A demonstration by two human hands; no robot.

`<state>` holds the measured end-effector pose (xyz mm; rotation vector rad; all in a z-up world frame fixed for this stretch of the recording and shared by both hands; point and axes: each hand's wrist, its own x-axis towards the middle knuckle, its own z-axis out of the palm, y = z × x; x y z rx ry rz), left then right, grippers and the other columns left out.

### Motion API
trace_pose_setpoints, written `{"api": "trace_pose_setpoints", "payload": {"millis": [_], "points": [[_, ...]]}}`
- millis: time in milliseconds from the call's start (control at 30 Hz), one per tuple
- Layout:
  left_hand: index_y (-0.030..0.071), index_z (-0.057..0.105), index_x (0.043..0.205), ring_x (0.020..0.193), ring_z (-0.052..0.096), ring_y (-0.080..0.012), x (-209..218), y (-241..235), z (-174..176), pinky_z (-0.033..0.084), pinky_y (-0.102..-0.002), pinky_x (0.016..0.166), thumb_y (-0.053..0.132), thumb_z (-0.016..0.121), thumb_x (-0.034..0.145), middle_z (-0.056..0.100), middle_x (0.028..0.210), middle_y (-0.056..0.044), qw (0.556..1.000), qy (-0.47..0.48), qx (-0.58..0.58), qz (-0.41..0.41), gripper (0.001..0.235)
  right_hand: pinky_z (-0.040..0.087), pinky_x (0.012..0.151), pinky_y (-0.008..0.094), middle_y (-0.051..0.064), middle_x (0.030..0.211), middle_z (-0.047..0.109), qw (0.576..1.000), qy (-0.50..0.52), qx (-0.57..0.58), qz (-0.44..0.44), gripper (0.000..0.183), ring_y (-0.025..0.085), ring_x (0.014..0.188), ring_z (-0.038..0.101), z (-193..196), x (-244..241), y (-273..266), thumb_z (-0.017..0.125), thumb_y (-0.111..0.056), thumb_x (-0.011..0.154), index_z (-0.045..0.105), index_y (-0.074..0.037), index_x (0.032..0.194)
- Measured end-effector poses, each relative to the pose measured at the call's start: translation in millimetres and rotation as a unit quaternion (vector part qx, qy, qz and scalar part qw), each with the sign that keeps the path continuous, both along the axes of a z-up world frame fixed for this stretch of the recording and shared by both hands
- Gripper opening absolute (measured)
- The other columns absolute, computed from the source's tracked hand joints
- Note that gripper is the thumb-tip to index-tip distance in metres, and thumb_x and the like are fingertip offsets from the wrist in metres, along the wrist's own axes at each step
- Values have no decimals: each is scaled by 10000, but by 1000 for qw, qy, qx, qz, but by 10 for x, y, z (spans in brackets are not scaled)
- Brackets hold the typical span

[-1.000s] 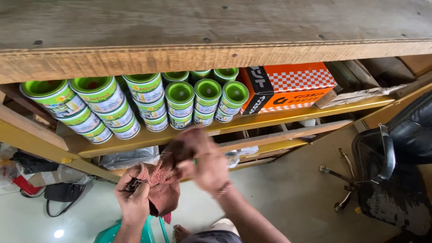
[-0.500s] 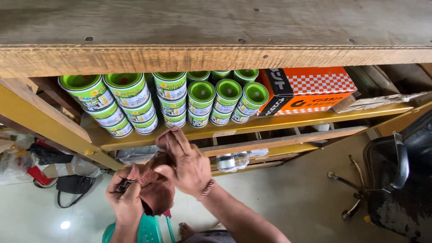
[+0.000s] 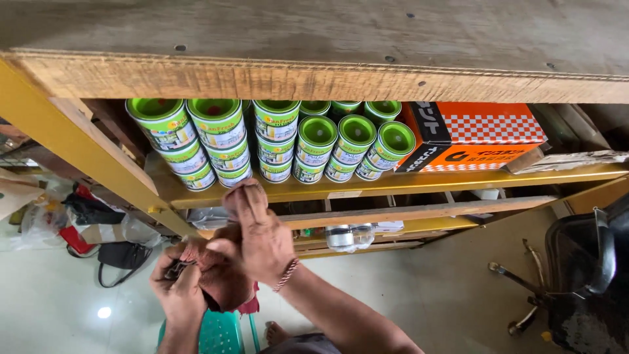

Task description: Wiping dust and dirt off hardware store shelves and product packaging using a cloth

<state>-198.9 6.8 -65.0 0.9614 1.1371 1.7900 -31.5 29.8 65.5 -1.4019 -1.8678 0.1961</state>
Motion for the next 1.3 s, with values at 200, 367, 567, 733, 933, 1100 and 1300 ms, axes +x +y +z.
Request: {"api": "trace_pose_setpoints", "payload": {"millis": [200,367,567,733,933,1100,1300], "points": [[68,597,895,753,480,-84,-48,77,-124,347,-248,684,-96,483,693,535,822,30,999,-17,-23,22,285,544,349,388,-18,1428,515,996,-66,-65,5,816,306,797,719,-96,466,-75,167,-826,810,535,-332,1344],[74,581,842,796,446,-94,14,88,72,345,-291,732,-83,498,740,521,829,54,1000,-1,24,3,205,583,507,359,174,1602,396,991,-77,46,-100,838,331,1273,651,-450,601,-168,370,-656,976,429,-7,1503],[84,473,768,838,509,-137,-157,-62,188,413,-271,812,-118,462,686,521,834,-11,999,-31,24,17,219,320,239,207,104,1448,438,993,-69,7,90,868,92,519,489,-121,-302,104,156,-750,872,429,-135,1420],[51,533,817,820,516,-142,-286,-90,139,432,-283,752,-106,451,704,549,833,-25,999,-19,14,46,210,461,424,354,46,1661,274,987,-122,-2,101,842,224,717,591,-258,-347,158,394,-706,896,311,-208,1570],[51,566,833,796,528,-136,-306,-83,120,410,-293,704,-96,488,714,581,833,-18,998,-30,26,43,205,586,545,468,74,1619,339,994,-105,-21,22,812,355,977,696,-406,234,15,291,-712,920,430,-163,1502],[45,573,844,749,463,-105,-380,-103,41,346,-279,645,-76,481,723,545,817,15,998,-32,-1,60,194,373,182,203,110,1366,498,996,-57,14,61,906,121,518,640,-25,-219,109,86,-802,868,492,-162,1365],[28,564,831,808,535,-152,-480,-218,225,450,-275,723,-119,447,697,583,844,-56,996,-36,44,76,231,606,637,460,161,1696,261,982,-112,-14,154,1018,346,1435,529,-339,-765,305,216,-758,894,142,-38,1611]]}}
